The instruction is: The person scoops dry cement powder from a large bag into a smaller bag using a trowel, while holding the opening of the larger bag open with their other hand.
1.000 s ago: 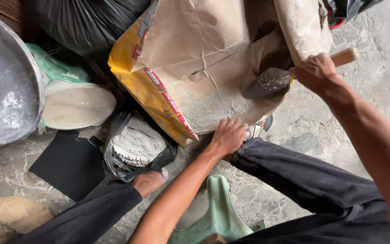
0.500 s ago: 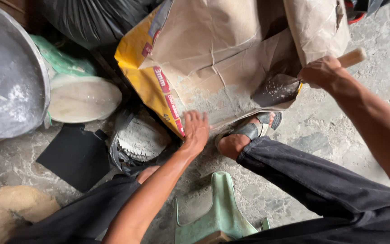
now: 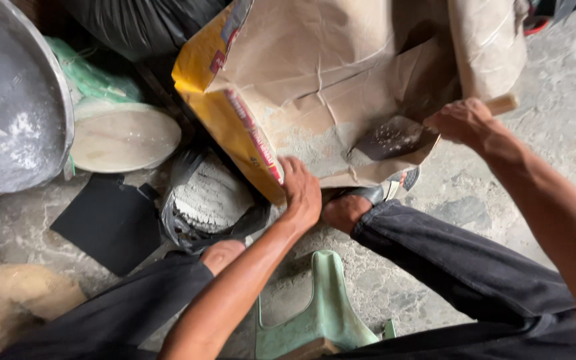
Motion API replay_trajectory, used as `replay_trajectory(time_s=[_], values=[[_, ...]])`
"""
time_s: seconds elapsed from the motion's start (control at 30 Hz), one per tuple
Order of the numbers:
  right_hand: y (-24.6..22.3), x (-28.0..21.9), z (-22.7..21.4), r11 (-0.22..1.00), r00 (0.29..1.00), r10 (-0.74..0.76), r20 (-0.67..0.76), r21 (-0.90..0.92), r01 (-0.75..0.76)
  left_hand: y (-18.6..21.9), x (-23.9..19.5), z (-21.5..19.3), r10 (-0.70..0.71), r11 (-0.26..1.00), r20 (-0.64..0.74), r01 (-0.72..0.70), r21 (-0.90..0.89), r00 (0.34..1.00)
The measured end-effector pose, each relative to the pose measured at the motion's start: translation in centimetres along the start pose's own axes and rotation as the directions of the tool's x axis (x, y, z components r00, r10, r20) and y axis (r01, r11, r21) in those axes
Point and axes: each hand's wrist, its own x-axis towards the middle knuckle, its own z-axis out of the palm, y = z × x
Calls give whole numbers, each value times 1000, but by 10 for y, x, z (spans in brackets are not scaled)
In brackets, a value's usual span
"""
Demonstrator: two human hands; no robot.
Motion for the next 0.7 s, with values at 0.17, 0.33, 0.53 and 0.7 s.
replay_trajectory(time_s=[0.17, 0.33, 0.53, 0.7], values=[[-21, 4, -2, 999, 996, -37, -82, -32, 34, 70, 20, 47, -118, -312, -412, -428, -848, 903], [-24, 20, -2, 1000, 992, -21, -127, -3, 21, 116, 19, 83, -385, -919, -322, -393, 41, 865], [-61, 47, 35, 986, 958, -66, -280, 129, 106, 118, 14, 87, -378, -921, -355, -385, 55, 855], [-82, 69, 61, 971, 976, -105, -190, 192, 142, 126, 7, 93, -388, -913, -372, -406, 32, 843]])
